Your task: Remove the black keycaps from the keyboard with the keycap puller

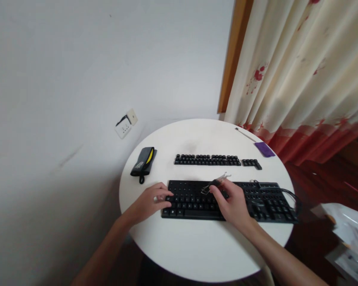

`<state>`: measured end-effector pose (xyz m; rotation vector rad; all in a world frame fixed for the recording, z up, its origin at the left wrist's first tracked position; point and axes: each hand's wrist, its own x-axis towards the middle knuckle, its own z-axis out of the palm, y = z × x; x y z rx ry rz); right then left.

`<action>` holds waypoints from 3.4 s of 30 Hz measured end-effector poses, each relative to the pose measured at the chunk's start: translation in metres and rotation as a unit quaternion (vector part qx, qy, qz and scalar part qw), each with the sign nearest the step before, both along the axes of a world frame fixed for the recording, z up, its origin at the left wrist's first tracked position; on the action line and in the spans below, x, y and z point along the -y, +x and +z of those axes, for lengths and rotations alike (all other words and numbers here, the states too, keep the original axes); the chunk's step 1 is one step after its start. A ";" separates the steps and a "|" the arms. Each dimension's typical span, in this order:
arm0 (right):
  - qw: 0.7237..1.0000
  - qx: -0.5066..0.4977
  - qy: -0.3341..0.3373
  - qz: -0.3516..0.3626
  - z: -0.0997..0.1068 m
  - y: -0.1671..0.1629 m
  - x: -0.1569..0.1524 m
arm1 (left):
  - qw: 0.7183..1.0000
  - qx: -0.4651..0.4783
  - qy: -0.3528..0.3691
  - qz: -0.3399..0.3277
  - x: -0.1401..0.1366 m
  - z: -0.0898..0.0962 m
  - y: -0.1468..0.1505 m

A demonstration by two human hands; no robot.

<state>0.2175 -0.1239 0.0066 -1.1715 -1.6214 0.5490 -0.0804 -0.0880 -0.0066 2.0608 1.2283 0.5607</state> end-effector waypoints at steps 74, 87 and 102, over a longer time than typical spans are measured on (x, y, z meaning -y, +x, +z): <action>0.970 -0.134 -0.157 0.126 -0.040 -0.060 -0.055 | 0.944 -0.060 0.307 0.106 -0.112 -0.049 0.018; 0.972 -0.128 -0.153 0.126 -0.042 -0.059 -0.055 | 0.937 0.003 0.312 0.159 -0.111 -0.045 0.019; 0.980 -0.034 -0.079 0.180 -0.027 -0.064 -0.041 | 0.969 0.036 0.235 0.068 -0.060 -0.016 0.026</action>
